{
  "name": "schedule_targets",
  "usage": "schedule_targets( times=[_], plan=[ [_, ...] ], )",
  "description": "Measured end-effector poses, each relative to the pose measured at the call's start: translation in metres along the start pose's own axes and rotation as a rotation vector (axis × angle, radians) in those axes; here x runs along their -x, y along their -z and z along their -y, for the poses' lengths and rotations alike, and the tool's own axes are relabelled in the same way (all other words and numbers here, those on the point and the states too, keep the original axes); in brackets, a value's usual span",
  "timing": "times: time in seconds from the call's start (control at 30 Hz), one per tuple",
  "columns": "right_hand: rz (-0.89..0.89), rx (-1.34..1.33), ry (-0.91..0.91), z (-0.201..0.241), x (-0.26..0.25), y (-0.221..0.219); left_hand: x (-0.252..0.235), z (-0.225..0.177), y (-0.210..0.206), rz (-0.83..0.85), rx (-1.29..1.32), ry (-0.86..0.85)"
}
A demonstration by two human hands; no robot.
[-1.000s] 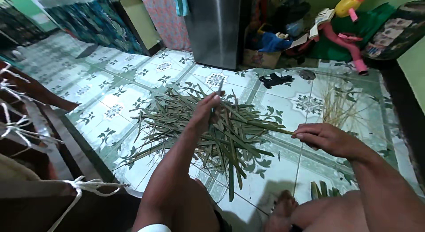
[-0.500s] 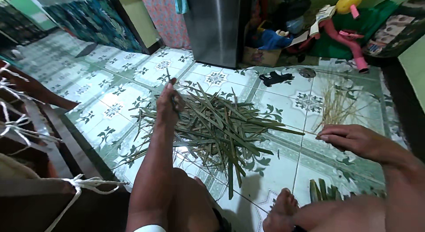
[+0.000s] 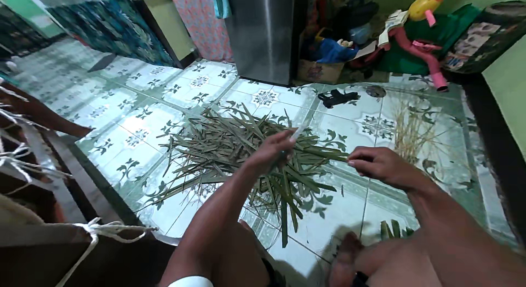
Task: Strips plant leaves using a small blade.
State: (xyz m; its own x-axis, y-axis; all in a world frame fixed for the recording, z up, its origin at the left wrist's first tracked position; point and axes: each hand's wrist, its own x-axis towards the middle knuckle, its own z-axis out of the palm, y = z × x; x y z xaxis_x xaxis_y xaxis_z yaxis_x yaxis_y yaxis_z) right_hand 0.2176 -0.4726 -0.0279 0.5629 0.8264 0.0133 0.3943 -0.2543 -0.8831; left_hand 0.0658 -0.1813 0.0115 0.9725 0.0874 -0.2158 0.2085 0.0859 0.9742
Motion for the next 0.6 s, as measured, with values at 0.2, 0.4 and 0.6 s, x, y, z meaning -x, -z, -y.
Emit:
schedule_targets(
  times=[0.2,0.4,0.6],
  plan=[
    [0.134,-0.045,-0.034,0.002,-0.015,-0.01,0.002,-0.005,-0.007,-0.027,-0.009,-0.071],
    [0.053,-0.286,0.01,0.032,-0.031,-0.042,-0.002,0.002,-0.034,0.135,-0.139,-0.082],
    [-0.007,-0.25,0.091,0.028,-0.039,-0.043,0.001,-0.011,-0.02,-0.047,-0.029,-0.117]
  ],
)
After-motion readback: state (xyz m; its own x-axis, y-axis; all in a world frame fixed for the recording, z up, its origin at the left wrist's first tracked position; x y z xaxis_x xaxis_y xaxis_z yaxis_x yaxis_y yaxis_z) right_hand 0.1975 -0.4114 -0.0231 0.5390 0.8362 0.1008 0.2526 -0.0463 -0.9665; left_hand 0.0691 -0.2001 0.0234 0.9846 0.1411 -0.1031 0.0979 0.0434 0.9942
